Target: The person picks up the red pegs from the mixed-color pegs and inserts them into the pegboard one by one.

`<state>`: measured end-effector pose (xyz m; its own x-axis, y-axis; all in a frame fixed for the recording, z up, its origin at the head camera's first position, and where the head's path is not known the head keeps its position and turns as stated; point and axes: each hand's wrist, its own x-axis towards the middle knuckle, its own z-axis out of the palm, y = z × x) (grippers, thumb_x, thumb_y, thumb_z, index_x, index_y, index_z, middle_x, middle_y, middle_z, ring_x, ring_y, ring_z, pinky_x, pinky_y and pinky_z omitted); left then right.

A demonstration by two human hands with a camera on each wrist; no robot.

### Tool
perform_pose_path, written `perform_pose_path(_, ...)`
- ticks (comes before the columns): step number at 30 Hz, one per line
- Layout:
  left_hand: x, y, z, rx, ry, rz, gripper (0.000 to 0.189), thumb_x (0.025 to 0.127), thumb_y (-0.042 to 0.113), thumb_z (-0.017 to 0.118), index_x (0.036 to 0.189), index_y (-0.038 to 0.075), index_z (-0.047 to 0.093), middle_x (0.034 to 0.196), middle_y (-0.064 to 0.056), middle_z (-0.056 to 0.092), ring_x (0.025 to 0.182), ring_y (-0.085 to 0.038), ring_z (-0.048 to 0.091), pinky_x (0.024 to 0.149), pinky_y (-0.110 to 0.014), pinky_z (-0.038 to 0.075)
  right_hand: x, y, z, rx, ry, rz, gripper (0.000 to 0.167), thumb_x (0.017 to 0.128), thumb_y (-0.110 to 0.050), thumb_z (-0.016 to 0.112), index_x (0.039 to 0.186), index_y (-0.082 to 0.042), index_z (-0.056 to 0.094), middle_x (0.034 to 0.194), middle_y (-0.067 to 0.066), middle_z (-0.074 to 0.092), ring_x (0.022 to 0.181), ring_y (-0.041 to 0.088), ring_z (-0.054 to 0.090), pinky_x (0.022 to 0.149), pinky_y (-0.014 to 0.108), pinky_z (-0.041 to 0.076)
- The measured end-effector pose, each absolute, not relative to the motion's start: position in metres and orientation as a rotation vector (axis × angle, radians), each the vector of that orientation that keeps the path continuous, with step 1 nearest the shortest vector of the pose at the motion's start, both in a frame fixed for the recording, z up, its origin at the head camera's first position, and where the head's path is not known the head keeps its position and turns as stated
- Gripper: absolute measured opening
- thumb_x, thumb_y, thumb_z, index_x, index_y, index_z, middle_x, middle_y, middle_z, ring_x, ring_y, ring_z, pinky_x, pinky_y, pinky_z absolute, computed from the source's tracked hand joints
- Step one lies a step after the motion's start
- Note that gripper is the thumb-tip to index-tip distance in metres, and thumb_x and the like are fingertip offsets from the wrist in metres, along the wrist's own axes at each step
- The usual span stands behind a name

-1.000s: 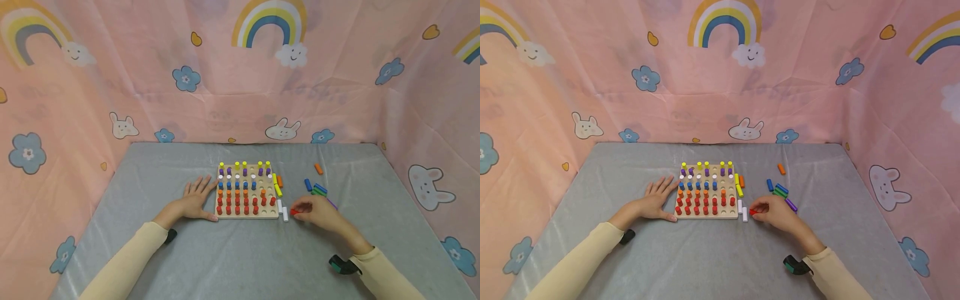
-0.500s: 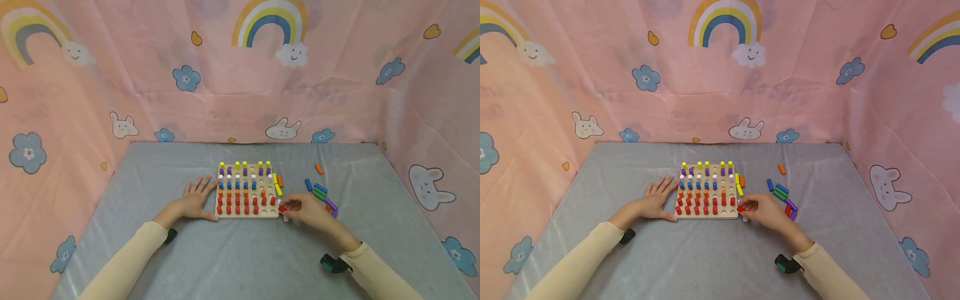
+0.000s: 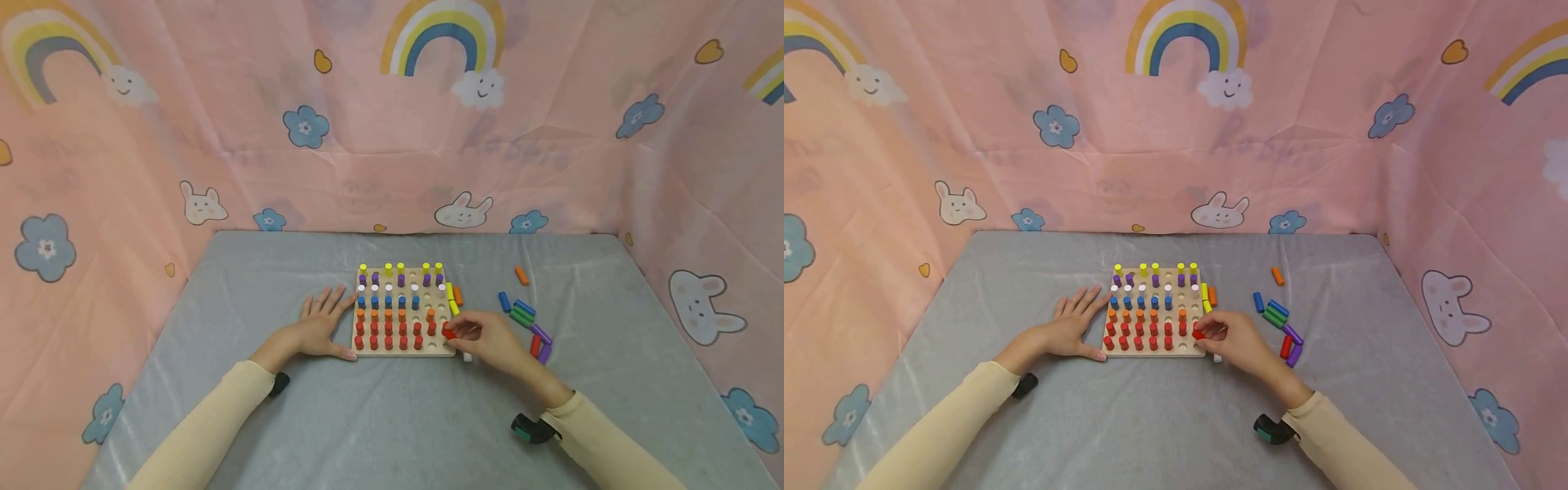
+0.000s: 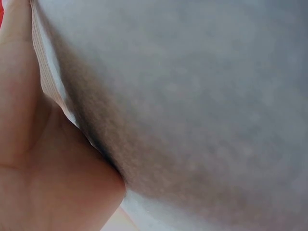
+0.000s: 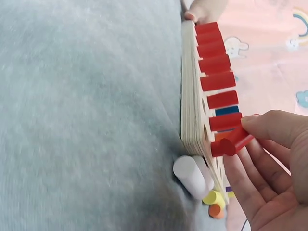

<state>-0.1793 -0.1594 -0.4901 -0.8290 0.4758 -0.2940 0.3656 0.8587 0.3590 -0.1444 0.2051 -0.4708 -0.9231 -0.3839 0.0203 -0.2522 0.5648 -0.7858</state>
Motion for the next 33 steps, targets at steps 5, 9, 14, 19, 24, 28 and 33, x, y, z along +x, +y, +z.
perform_pose_path(5, -0.179, -0.159, -0.490, 0.626, 2.655, 0.409, 0.122, 0.072, 0.069, 0.074, 0.161, 0.025, 0.003, 0.169, -0.012, -0.008, 0.155, -0.041, -0.009, 0.118, -0.069, -0.002, -0.143, 0.201, -0.474, -0.509, 2.637, -1.357, 0.021, 0.083, -0.013, 0.080, 0.102, -0.008, 0.072, 0.095, 0.007, 0.073, 0.081, 0.008, 0.064, 0.073, 0.021, 0.056)
perform_pose_path(9, -0.179, -0.159, -0.489, 0.619, 2.656, 0.410, 0.123, 0.072, 0.068, 0.075, 0.161, 0.024, 0.003, 0.169, -0.012, -0.008, 0.155, -0.041, -0.009, 0.118, -0.070, -0.002, -0.140, 0.197, -0.475, -0.468, 2.623, -1.414, 0.021, 0.082, -0.011, 0.080, 0.102, -0.011, 0.072, 0.097, 0.005, 0.074, 0.082, 0.009, 0.066, 0.073, 0.021, 0.057)
perform_pose_path(14, -0.179, -0.159, -0.489, 0.621, 2.657, 0.405, 0.122, 0.073, 0.069, 0.075, 0.161, 0.025, 0.002, 0.169, -0.011, -0.008, 0.155, -0.041, -0.009, 0.118, -0.069, -0.002, -0.136, 0.190, -0.475, -0.464, 2.598, -1.492, 0.020, 0.083, -0.009, 0.079, 0.101, -0.011, 0.071, 0.098, 0.006, 0.073, 0.085, 0.013, 0.069, 0.073, 0.021, 0.057)
perform_pose_path(19, -0.179, -0.158, -0.489, 0.622, 2.654, 0.406, 0.123, 0.073, 0.069, 0.075, 0.161, 0.025, 0.002, 0.169, -0.011, -0.008, 0.155, -0.041, -0.009, 0.118, -0.069, -0.002, -0.133, 0.185, -0.479, -0.451, 2.585, -1.557, 0.020, 0.082, -0.006, 0.079, 0.100, -0.010, 0.069, 0.098, 0.009, 0.072, 0.087, 0.018, 0.070, 0.073, 0.019, 0.057)
perform_pose_path(24, -0.179, -0.158, -0.489, 0.621, 2.657, 0.405, 0.122, 0.073, 0.069, 0.075, 0.161, 0.025, 0.003, 0.169, -0.012, -0.007, 0.155, -0.041, -0.008, 0.118, -0.069, -0.002, -0.132, 0.182, -0.482, -0.446, 2.567, -1.625, 0.021, 0.082, -0.004, 0.078, 0.099, -0.008, 0.067, 0.099, 0.011, 0.071, 0.088, 0.020, 0.071, 0.074, 0.019, 0.058)
perform_pose_path(28, -0.179, -0.158, -0.489, 0.623, 2.658, 0.404, 0.122, 0.073, 0.069, 0.074, 0.161, 0.025, 0.003, 0.169, -0.012, -0.007, 0.155, -0.041, -0.008, 0.118, -0.069, -0.001, -0.129, 0.179, -0.484, -0.458, 2.564, -1.665, 0.021, 0.082, -0.004, 0.079, 0.098, -0.009, 0.066, 0.099, 0.010, 0.069, 0.087, 0.019, 0.070, 0.075, 0.021, 0.058)
perform_pose_path(33, -0.179, -0.158, -0.489, 0.627, 2.658, 0.400, 0.122, 0.073, 0.069, 0.074, 0.161, 0.024, 0.003, 0.169, -0.012, -0.007, 0.155, -0.041, -0.008, 0.118, -0.070, -0.001, -0.127, 0.176, -0.489, -0.519, 2.585, -1.693, 0.021, 0.081, -0.002, 0.079, 0.096, -0.007, 0.067, 0.097, 0.011, 0.069, 0.083, 0.021, 0.072, 0.074, 0.023, 0.059)
